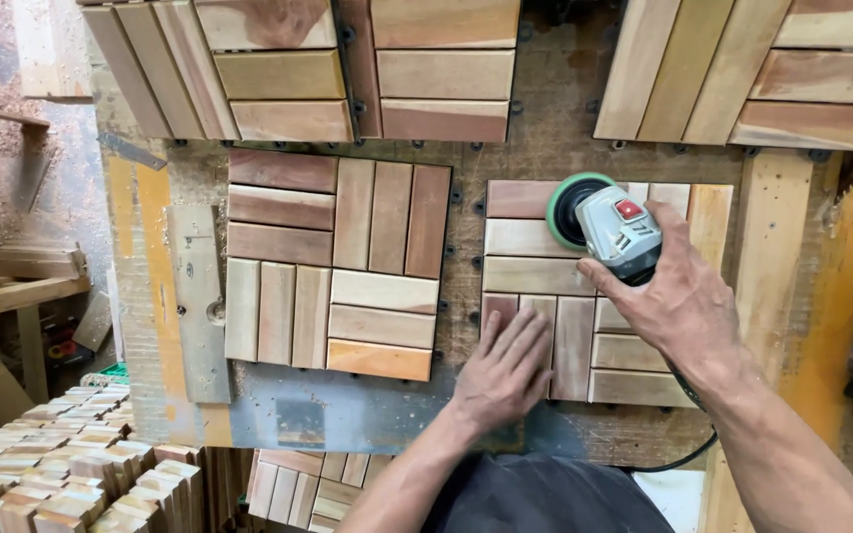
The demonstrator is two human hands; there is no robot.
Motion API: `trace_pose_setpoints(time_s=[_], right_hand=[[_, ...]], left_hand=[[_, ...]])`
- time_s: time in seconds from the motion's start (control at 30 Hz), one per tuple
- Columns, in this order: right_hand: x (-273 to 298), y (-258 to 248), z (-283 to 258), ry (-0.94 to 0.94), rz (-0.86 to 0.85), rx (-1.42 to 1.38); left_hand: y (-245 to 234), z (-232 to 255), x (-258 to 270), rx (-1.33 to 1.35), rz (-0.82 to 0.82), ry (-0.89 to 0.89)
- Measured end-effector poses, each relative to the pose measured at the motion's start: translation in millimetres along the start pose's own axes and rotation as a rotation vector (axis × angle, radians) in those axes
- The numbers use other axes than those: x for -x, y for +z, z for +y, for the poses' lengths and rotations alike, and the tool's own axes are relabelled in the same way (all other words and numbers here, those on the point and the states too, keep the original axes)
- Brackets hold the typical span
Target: The person uses an orbital sander to smooth the surface of a wooden parquet tile. They move the sander across the wood pieces while holding the tile steady with their other hand.
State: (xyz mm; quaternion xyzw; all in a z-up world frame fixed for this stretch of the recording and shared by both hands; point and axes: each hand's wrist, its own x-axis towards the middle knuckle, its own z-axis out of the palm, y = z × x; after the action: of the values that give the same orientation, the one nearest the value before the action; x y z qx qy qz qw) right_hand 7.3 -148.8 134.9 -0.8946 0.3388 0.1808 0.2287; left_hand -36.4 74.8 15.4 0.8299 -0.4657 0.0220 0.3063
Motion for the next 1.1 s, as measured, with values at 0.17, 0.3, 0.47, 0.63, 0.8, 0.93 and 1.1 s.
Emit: trace_pose_setpoints(time_s=[0.17,0.3,0.47,0.63,0.8,0.93,1.1], right_hand=[[0,29,0,-0.203,0.106,0.101],[2,37,-17,-0.229,0.085,0.200],[0,47,-22,-0.311,0.119,0.216],[3,47,-26,-0.289,0.080,0.232],[7,55,-27,-0.394,0.133,0.326],[8,54,-27,-0.409,0.144,0.353],[0,43,-28,-0.276,0.071,0.267]], left_hand=[[0,13,6,-0.098,-0.100,-0.013],[0,8,7,-0.096,-0.107,-0.002],[2,8,8,-0.063,-0.081,-0.017],[3,9,9,-0.050,-0.070,-0.021],[10,8,13,-0.053,-0.034,-0.014],[10,8,12,-0.032,-0.053,-0.021],[2,8,8,-0.050,-0.049,-0.020]])
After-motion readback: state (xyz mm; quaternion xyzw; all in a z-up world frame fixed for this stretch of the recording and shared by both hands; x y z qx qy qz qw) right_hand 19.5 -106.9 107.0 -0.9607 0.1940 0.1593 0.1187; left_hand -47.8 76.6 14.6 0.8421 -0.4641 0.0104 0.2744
